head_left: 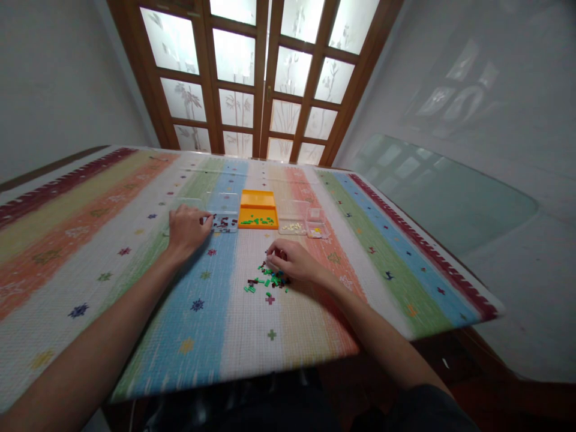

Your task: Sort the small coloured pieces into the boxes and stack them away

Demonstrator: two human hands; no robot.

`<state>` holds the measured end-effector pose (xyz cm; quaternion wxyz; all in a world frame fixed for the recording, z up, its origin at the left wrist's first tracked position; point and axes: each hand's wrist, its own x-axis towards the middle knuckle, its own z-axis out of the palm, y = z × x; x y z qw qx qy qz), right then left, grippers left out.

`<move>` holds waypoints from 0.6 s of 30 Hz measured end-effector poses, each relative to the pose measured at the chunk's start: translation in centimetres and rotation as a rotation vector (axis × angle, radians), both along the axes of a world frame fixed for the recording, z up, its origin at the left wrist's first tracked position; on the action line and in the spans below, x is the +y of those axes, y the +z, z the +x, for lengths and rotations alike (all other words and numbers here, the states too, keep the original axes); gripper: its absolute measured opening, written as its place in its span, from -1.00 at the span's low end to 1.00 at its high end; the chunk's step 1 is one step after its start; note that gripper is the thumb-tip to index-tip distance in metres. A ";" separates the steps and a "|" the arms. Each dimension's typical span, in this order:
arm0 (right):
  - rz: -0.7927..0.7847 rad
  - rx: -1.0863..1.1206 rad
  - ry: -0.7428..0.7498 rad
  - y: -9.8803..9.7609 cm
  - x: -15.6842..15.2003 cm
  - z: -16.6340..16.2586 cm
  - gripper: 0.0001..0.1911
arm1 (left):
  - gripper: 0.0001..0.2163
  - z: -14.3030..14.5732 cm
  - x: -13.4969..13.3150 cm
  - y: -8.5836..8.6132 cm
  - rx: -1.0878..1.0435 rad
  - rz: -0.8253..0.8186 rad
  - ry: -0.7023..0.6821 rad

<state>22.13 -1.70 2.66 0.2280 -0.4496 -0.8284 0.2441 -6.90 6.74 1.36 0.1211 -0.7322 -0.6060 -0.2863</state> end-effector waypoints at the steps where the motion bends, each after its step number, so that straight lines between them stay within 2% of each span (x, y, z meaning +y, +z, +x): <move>1: 0.001 0.001 0.003 0.0 0.0 0.0 -0.95 | -0.73 0.1 0.0 -0.1 0.007 -0.006 0.006; 18: 0.020 -0.047 0.037 0.2 -0.1 0.0 -0.95 | -0.74 0.5 0.5 -0.3 0.052 -0.091 0.032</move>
